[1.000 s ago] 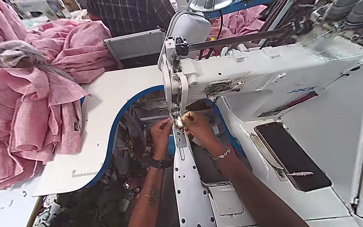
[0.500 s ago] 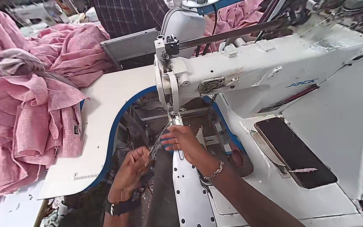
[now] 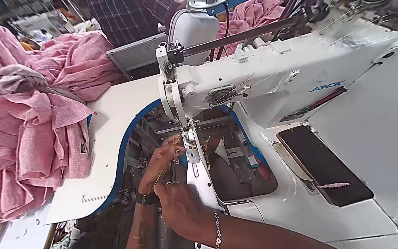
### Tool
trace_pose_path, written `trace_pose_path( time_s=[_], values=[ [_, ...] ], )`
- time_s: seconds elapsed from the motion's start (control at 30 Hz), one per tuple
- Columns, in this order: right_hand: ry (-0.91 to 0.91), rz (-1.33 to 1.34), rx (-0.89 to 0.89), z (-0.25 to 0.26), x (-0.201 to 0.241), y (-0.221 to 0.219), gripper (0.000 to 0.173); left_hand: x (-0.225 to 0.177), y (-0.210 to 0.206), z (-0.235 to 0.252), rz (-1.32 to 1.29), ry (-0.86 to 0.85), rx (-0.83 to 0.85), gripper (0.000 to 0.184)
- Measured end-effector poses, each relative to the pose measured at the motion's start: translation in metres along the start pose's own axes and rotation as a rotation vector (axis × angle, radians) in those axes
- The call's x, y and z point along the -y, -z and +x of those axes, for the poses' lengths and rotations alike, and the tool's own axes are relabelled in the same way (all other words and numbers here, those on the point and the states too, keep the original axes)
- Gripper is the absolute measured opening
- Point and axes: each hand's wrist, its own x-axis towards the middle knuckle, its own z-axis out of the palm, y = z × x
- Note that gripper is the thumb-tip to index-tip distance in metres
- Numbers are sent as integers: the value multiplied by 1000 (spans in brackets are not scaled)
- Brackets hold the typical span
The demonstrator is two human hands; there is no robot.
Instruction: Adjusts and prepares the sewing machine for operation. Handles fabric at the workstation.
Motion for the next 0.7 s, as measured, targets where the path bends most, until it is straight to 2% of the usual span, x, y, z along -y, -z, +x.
trace_pose_path(
  time_s=[0.03, 0.07, 0.13, 0.23, 0.3, 0.37, 0.4, 0.47, 0.5, 0.53, 0.6, 0.67, 0.7],
  values=[
    [38, -48, -96, 1, -5, -3, 10, 1, -8, 12, -78, -87, -109, 33],
    [63, -86, -185, 3, -11, -3, 11, 3, -16, 22, -231, -157, -240, 33],
    [100, -146, -329, 9, -23, -5, 13, 2, -24, 35, -569, -240, -440, 48],
    [23, -53, -473, 16, -31, -2, 25, -8, -10, 33, -737, -297, -485, 58],
    [-174, 183, -392, 20, -32, 11, 33, -19, 11, 13, -767, -332, -422, 55],
    [-464, 592, -151, 31, -38, 31, 37, -32, 25, -17, -685, -312, -256, 40],
    [-593, 843, -85, 38, -42, 37, 38, -38, 25, -34, -570, -257, -161, 33],
    [-747, 1249, -88, 49, -47, 44, 36, -39, 26, -63, -350, -135, 45, 32],
    [-774, 1345, -99, 53, -48, 47, 34, -35, 28, -71, -318, -93, 126, 33],
    [-777, 1381, -106, 56, -48, 48, 32, -29, 31, -75, -339, -73, 160, 33],
    [-705, 1294, -133, 57, -51, 41, 34, -18, 34, -70, -396, -58, 28, 32],
    [-620, 1011, -142, 55, -55, 33, 31, -9, 30, -48, -268, -30, -211, 38],
    [-577, 820, -128, 52, -56, 31, 29, -4, 27, -35, -133, 10, -258, 43]
  ],
)
